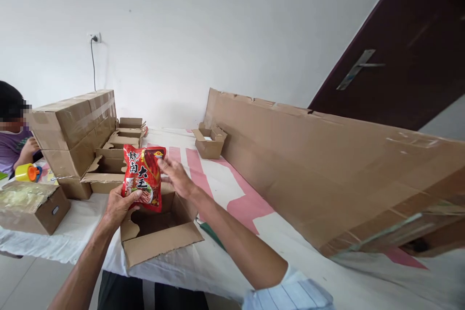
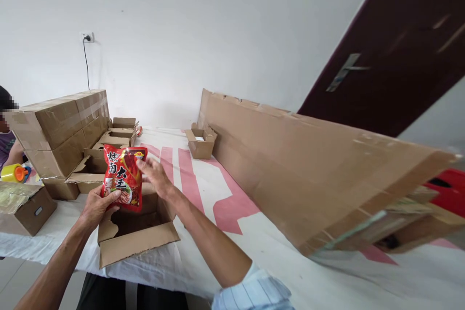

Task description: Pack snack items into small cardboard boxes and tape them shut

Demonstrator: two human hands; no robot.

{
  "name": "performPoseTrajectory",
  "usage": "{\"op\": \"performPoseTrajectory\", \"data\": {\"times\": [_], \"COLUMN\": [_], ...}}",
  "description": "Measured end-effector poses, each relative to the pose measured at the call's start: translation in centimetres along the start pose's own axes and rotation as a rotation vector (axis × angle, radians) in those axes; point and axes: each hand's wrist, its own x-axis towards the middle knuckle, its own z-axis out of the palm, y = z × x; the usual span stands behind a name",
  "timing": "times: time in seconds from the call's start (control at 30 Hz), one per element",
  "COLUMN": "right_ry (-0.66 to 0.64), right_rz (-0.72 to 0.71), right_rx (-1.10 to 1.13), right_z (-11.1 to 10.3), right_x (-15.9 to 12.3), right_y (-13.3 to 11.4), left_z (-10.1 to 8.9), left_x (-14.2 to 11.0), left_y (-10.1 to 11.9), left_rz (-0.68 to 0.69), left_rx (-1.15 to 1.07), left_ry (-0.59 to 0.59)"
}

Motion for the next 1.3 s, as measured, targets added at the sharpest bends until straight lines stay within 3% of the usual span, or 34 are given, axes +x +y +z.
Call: {"op": "performPoseTrajectory", "data": {"times": [0.1, 0.2, 0.3, 0.47, 0.63, 0.73, 0.93, 1.3], "right_ry": [-0.121, -0.080, -0.109, -0.151, -0.120, -0.077, 0.005, -0.121], "right_rz": [0.092, 0.101, 0.145, 0.185, 0.173, 0.150, 0.104, 0.090], "right_rx": [0.114, 0.141, 0.155, 0.170, 0.156, 0.123, 0.105, 0.200], "right_z": [1.5, 2.1, 2.1, 2.1, 2.0, 1.6, 1.4, 1.4], "right_x": [-1.9, -2.7, -2.9, -3.1, -3.3, -3.2, -2.8, -2.8], "right_y": [2.2, 3.6, 3.9, 3.9, 4.4, 4.6, 4.7, 5.4], "left_z": [0.1, -0.2, -0.8, -1.2, -0.7, -0.6, -1.0, -1.1], "left_x": [0.4, 1.0, 2.1, 4.1, 4.3, 3.5, 1.7, 2.8], "left_y": [0.4, 1.3, 2.5, 4.0, 4.4, 4.2, 2.2, 0.8], "left_rz": [0.008, 0.005, 0.073, 0.163, 0.197, 0.196, -0.017, -0.034], "left_rx": [-0.017, -0.020, -0.056, -0.092, -0.070, -0.068, 0.035, 0.000], "left_ry": [0.023, -0.040, -0.057, 0.063, 0.097, 0.065, -0.211, -0.137]}}
